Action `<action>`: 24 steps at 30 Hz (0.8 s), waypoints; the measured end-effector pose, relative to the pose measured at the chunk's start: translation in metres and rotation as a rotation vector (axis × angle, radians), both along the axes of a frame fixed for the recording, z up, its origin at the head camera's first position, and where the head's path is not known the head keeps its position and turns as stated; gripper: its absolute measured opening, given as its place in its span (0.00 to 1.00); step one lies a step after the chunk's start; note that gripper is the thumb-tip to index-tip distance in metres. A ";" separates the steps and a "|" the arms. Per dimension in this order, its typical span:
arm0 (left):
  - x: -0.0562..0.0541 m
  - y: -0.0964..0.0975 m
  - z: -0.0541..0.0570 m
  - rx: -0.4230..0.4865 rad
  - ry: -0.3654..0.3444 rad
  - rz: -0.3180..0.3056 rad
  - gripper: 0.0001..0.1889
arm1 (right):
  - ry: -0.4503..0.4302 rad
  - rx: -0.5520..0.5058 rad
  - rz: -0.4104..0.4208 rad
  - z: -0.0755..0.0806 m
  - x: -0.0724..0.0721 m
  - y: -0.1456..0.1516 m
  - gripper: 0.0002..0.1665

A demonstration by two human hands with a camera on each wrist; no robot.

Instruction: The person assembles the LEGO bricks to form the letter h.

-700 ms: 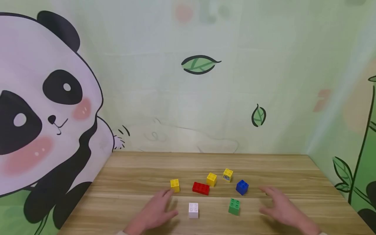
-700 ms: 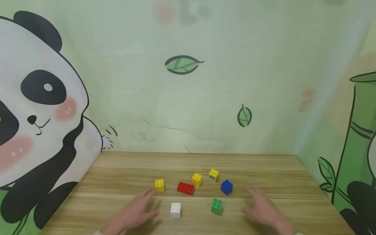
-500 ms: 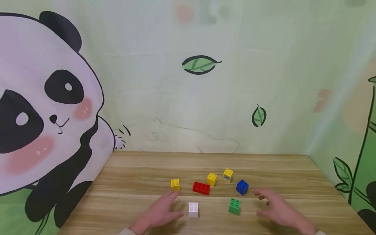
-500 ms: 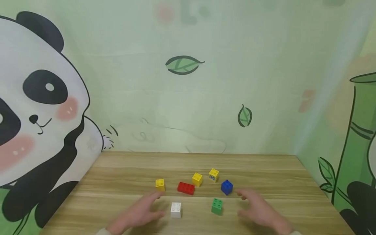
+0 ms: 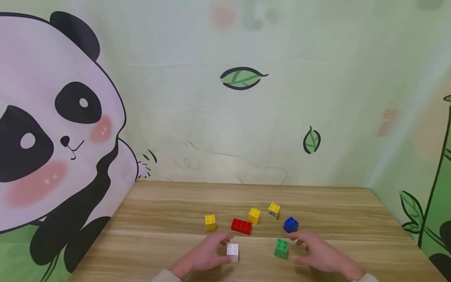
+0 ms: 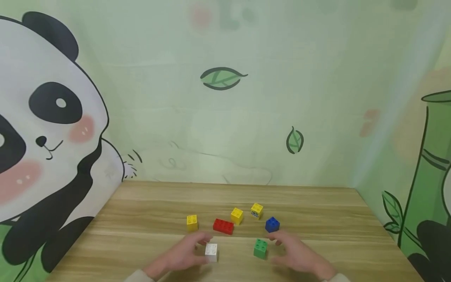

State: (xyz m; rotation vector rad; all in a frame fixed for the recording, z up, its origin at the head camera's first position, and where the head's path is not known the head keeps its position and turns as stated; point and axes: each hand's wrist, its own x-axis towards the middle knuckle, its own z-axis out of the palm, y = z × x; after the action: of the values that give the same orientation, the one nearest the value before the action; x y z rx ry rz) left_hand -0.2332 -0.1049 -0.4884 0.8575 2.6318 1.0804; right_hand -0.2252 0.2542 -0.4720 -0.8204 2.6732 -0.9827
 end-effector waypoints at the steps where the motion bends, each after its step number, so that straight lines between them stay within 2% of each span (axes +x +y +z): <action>1: 0.000 0.002 -0.001 -0.001 -0.006 -0.002 0.29 | -0.009 -0.001 0.005 0.000 0.000 -0.002 0.35; 9: -0.003 0.010 -0.006 0.009 0.003 -0.020 0.24 | -0.037 0.019 0.034 0.002 -0.005 -0.013 0.30; 17: -0.003 0.015 -0.005 0.049 -0.105 0.039 0.19 | -0.044 0.040 0.035 0.001 -0.007 -0.020 0.29; 24: -0.003 0.015 -0.006 0.091 -0.145 0.068 0.18 | -0.013 0.062 0.053 -0.007 -0.012 -0.026 0.33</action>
State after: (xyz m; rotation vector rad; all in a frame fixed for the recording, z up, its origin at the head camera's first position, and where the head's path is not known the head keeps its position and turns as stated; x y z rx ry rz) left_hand -0.2360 -0.0898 -0.4946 0.6825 2.5252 1.2388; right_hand -0.2369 0.2286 -0.4795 -0.8643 2.6426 -0.8859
